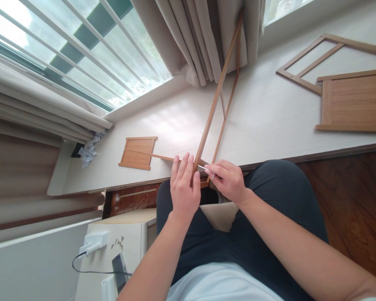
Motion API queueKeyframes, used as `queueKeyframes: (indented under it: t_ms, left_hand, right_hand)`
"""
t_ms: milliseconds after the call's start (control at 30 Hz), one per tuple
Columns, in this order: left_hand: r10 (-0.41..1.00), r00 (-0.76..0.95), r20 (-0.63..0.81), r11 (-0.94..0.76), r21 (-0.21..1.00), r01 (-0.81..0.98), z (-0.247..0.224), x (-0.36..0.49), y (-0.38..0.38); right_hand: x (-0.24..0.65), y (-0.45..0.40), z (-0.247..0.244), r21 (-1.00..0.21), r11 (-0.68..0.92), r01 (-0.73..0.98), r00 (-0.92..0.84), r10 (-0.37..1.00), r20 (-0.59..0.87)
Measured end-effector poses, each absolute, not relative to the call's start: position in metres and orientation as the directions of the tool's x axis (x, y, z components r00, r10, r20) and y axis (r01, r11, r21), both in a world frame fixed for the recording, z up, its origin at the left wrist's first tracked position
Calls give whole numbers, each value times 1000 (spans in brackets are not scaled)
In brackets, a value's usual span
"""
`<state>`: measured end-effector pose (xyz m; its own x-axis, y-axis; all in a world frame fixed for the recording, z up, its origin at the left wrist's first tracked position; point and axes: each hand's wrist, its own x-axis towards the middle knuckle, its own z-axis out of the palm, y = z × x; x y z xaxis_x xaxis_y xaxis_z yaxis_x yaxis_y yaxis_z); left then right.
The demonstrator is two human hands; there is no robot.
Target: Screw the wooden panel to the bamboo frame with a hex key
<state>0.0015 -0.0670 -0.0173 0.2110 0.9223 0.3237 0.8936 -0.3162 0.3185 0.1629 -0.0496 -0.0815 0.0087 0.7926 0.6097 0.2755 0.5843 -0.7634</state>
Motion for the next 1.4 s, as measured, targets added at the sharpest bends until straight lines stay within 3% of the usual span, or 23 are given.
queueKeyframes:
  t_ms: [200, 700, 933, 1133, 1400]
  left_hand:
    - [918, 217, 332, -325, 315, 892, -17, 2, -67]
    - [920, 220, 325, -325, 315, 892, -17, 1, -67]
    - [915, 227, 332, -334, 311, 890, -17, 1, -67]
    - [917, 225, 329, -329, 306, 894, -17, 1, -68]
    - [919, 222, 327, -324, 304, 896, -17, 1, -68]
  right_hand:
    - [162, -49, -79, -758, 596, 266, 22, 782, 623]
    - [158, -50, -71, -871, 458, 179, 50, 880, 473]
    - [155, -53, -63, -969, 247, 25, 72, 966, 249]
    - [151, -53, -65, -937, -116, -329, -24, 993, -115]
    - [149, -54, -64, -889, -174, -424, -61, 985, -163]
